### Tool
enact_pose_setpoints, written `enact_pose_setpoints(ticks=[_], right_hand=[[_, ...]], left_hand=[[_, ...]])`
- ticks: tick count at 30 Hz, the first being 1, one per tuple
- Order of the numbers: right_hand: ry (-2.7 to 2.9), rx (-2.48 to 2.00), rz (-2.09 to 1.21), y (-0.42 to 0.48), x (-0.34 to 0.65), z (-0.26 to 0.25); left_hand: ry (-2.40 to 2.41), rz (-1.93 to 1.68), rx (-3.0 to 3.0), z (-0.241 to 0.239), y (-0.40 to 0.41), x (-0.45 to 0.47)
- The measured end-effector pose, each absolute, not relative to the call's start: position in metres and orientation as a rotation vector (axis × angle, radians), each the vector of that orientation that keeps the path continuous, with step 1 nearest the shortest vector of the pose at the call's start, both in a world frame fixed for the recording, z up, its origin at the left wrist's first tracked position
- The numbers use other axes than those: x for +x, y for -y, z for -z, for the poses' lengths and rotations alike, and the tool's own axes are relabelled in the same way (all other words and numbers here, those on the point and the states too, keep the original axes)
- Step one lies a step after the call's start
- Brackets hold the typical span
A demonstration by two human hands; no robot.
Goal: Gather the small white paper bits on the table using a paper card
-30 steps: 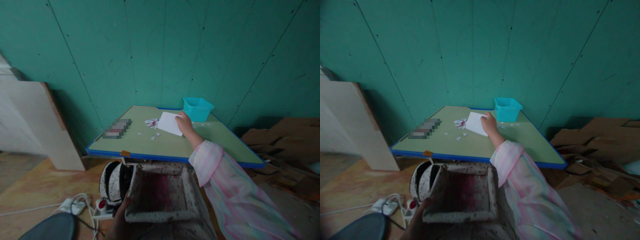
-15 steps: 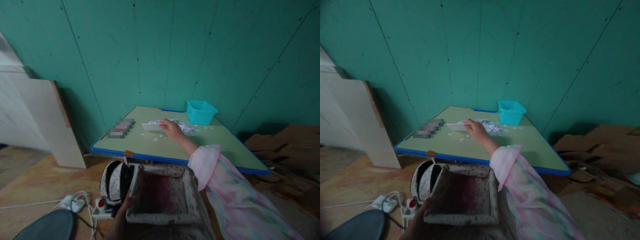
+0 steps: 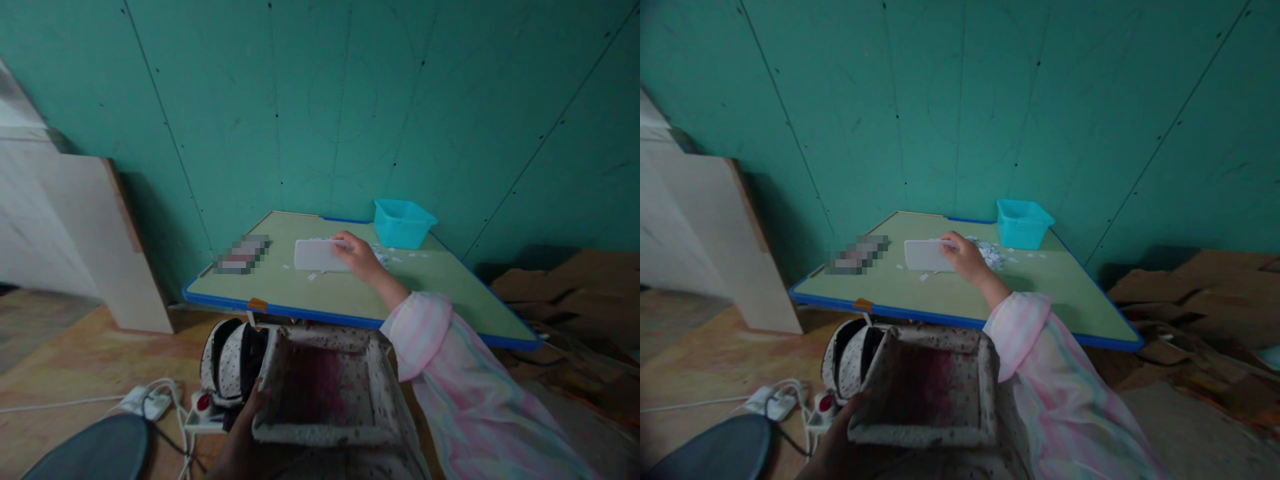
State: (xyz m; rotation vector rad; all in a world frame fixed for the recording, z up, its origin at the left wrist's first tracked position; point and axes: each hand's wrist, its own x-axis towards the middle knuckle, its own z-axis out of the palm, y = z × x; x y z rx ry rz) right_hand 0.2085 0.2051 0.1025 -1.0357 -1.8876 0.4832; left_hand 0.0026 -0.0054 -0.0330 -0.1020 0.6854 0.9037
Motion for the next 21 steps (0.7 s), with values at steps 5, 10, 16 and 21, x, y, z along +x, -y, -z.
enact_pose_setpoints(ticks=[5, 10, 16, 21], right_hand=[[1.791, -1.015, -0.558, -0.206, 0.212, -0.103], [1.902, -0.984, -0.524, -0.201, 0.205, -0.102], [1.772, -0.918, -0.799, -0.201, 0.207, -0.104], [1.742, -0.896, -0.842, -0.203, 0.207, -0.101]], left_hand=[[-0.674, -0.919, -0.09, 0.034, 0.007, 0.004], [-0.814, -1.005, -0.091, 0.017, 0.007, 0.005], [-1.069, -1.116, -0.154, -0.003, 0.008, 0.008], [-0.78, -0.924, -0.139, 0.023, 0.005, 0.007]])
